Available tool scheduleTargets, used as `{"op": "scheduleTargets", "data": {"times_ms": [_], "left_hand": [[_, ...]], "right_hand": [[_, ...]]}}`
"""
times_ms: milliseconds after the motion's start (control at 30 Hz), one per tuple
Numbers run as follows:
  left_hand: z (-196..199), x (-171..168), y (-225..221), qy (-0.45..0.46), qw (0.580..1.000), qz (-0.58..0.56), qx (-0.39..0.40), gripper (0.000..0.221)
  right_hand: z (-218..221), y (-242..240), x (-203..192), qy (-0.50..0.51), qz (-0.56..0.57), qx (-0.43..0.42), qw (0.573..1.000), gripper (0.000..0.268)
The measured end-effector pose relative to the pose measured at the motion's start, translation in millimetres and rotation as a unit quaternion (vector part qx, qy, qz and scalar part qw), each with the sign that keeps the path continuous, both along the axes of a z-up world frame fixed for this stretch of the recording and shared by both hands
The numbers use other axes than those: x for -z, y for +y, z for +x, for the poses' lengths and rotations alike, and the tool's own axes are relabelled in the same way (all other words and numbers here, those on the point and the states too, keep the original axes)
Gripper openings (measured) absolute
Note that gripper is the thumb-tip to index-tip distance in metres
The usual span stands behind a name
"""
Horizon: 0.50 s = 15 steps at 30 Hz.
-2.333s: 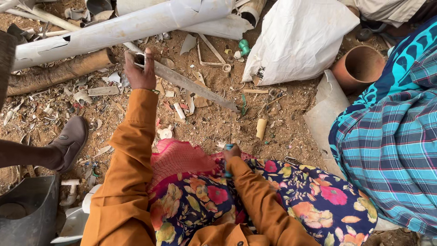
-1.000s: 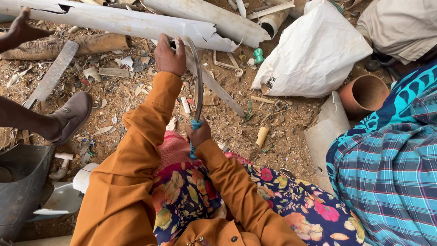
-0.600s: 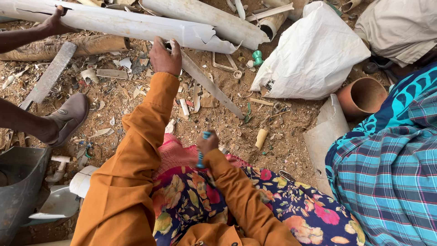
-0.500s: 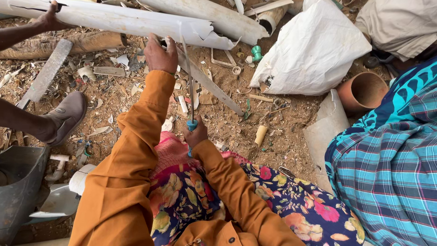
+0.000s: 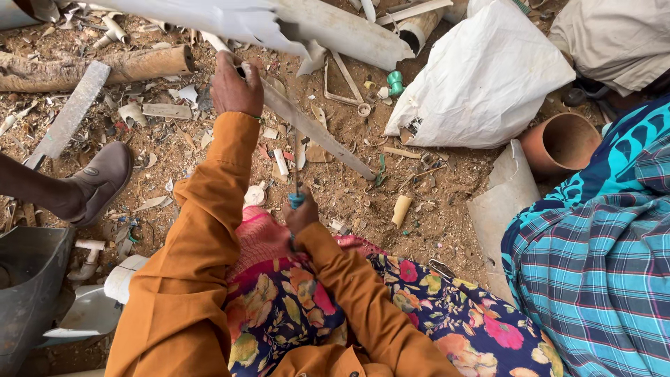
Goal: The person uses a curved blade tool to cut a white plastic pipe while sitting amidst scattered industrial debris.
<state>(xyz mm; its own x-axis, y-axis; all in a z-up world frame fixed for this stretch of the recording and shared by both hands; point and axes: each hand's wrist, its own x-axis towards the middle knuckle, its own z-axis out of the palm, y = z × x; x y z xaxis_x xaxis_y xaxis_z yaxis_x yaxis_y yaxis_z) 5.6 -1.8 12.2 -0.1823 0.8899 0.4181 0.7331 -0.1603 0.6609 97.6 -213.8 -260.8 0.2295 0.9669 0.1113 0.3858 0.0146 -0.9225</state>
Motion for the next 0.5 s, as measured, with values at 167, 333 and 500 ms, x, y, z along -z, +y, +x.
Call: {"op": "scheduleTargets", "data": {"times_ms": [167,333,500], "left_hand": [[-11,7,4,0.037,0.999,0.002,-0.032,0.015],[-9,10,5,0.025,0.999,0.010,-0.017,0.016],[-6,4,11,0.004,0.995,-0.097,-0.039,0.019]], "right_hand": [[28,-45,31,0.419,-0.309,0.108,0.847,0.030],[77,-69,55,0.196,-0.418,0.228,0.857,0.044],[5,-25,46,0.238,-0.190,-0.003,0.952,0.023]]}}
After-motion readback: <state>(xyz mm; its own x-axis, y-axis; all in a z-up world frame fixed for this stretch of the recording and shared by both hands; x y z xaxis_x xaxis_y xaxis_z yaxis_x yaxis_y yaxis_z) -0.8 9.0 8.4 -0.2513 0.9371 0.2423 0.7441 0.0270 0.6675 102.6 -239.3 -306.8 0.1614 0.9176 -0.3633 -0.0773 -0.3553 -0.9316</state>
